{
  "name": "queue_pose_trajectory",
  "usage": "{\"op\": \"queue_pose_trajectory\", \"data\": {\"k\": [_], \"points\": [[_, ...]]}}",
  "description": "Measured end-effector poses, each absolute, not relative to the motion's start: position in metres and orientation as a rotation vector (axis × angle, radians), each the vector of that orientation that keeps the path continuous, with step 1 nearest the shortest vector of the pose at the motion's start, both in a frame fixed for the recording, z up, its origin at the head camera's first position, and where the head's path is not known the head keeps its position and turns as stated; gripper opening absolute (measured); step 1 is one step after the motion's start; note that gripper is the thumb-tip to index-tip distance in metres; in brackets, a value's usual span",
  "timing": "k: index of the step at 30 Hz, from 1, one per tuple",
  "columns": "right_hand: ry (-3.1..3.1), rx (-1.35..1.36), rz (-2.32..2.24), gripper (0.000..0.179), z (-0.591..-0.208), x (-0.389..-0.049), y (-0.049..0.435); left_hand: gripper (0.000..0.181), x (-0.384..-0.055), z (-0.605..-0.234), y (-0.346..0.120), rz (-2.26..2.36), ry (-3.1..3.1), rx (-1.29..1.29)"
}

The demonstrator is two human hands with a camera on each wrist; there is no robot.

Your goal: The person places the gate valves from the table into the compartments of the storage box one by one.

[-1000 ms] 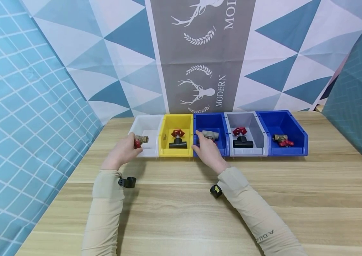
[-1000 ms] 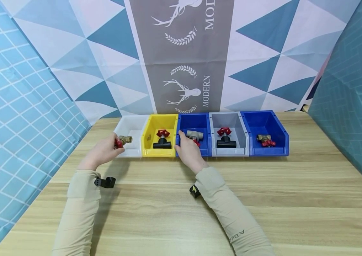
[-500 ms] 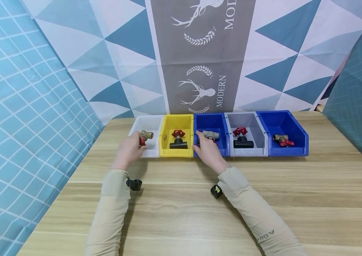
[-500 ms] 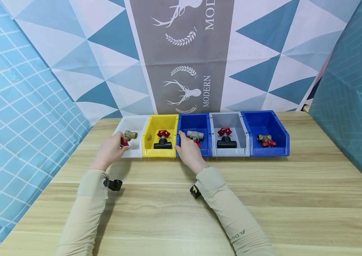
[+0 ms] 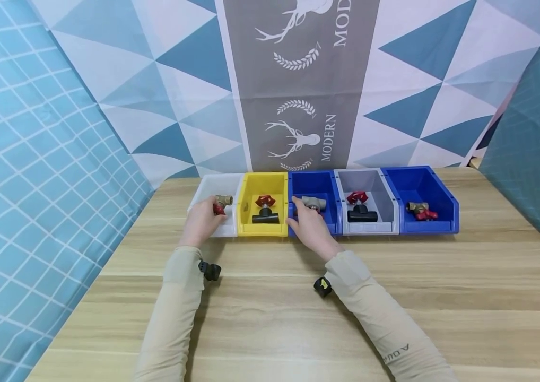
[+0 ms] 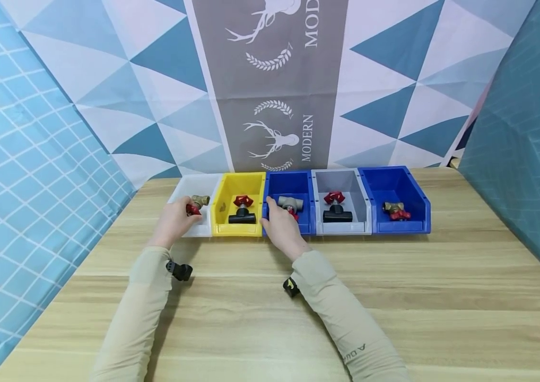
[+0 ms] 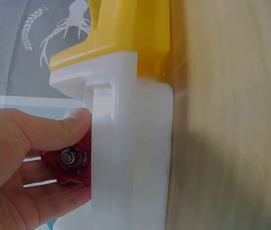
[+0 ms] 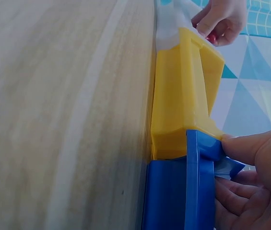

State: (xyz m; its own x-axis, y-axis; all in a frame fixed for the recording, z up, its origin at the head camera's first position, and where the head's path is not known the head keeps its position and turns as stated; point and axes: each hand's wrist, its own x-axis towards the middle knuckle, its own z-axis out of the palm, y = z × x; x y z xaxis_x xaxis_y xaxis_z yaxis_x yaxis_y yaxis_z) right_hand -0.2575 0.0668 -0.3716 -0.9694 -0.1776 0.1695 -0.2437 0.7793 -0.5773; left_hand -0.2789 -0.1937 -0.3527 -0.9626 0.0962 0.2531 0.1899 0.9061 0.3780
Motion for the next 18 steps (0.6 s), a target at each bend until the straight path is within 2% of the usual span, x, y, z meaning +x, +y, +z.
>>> {"op": "queue_pose_trajectory", "data": {"k": [18], "points": [[-2.885, 0.317, 0.969, 0.06, -0.371, -0.258, 0.066, 0.013, -0.286, -0.368, -0.183, -0.636, -2.891, -0.137]]}}
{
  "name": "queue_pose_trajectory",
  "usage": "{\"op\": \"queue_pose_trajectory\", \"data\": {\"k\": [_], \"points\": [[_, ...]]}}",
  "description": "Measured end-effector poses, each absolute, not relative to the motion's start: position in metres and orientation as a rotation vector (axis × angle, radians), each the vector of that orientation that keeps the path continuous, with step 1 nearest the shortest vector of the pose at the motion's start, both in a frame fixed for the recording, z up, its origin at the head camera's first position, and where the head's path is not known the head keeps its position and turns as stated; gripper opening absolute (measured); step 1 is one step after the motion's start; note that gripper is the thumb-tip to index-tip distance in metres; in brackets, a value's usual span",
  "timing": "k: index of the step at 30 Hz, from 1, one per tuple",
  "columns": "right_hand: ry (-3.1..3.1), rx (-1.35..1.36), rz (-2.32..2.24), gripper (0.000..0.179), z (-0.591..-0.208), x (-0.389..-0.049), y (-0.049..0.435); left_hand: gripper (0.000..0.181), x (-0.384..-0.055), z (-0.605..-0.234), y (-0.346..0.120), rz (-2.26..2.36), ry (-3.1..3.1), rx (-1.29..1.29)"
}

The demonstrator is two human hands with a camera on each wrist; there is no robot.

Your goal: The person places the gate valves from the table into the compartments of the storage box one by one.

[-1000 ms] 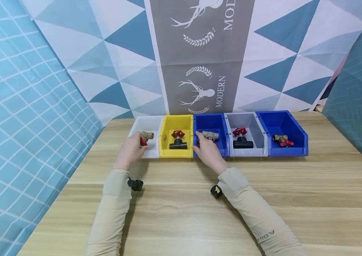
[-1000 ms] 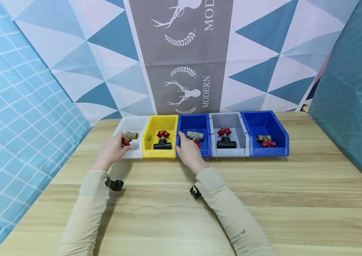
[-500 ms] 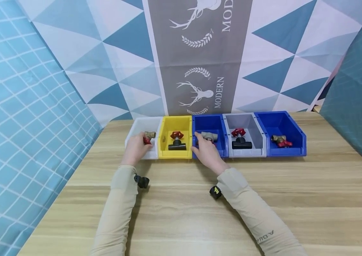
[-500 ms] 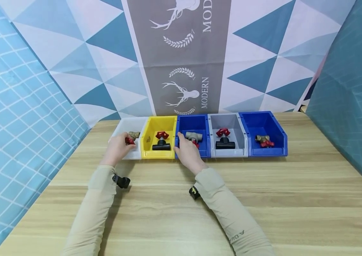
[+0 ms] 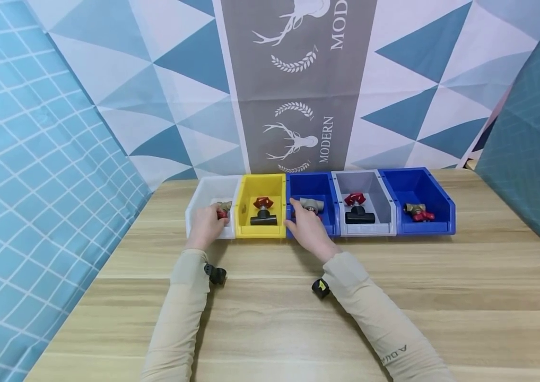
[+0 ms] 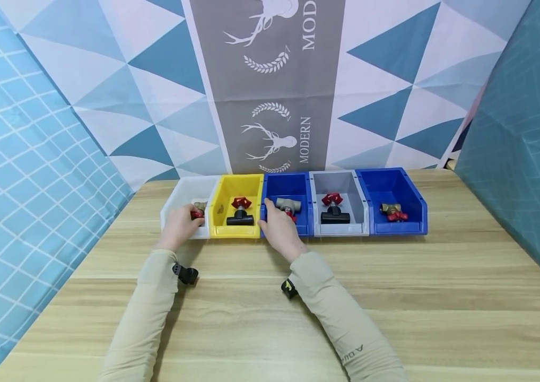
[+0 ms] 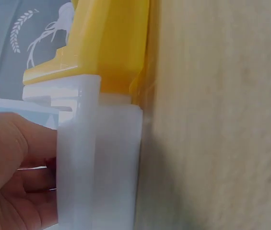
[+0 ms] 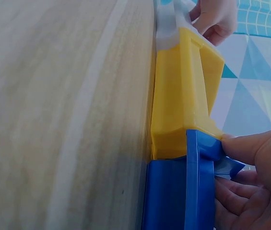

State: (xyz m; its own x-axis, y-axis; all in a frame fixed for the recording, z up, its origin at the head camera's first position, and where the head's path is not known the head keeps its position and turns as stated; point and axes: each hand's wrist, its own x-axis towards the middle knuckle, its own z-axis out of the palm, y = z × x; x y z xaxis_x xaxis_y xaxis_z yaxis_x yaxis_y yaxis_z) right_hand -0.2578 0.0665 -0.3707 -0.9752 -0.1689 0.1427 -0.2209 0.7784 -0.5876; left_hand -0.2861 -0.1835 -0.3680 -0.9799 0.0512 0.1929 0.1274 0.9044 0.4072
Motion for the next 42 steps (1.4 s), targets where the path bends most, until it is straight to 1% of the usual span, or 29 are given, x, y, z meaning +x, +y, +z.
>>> {"op": "queue_pose_trajectory", "data": {"k": [4, 10, 22, 33, 38, 40, 42], "points": [[-2.883, 0.322, 0.963, 0.06, -0.371, -0.258, 0.067, 0.014, -0.286, -0.369, -0.184, -0.649, -2.903, -0.096], [-2.884, 0.335, 0.955, 0.06, -0.372, -0.258, 0.066, 0.008, -0.286, -0.375, -0.185, -0.643, -2.91, -0.06], [-2.862, 0.347, 0.95, 0.059, -0.371, -0.257, 0.066, 0.009, -0.285, -0.374, -0.182, -0.676, -2.925, -0.026], [-2.825, 0.324, 0.985, 0.057, -0.369, -0.256, 0.068, 0.014, -0.283, -0.368, -0.176, -0.542, -3.003, -0.146], [-2.727, 0.368, 0.99, 0.056, -0.364, -0.253, 0.075, 0.022, -0.28, -0.361, -0.178, -0.518, -3.09, -0.207], [-2.679, 0.394, 0.96, 0.052, -0.359, -0.251, 0.084, 0.024, -0.278, -0.357, -0.18, -0.513, -3.111, -0.249], [-2.637, 0.406, 0.91, 0.043, -0.354, -0.25, 0.097, 0.024, -0.275, -0.351, -0.182, -0.502, -3.128, -0.29]]}}
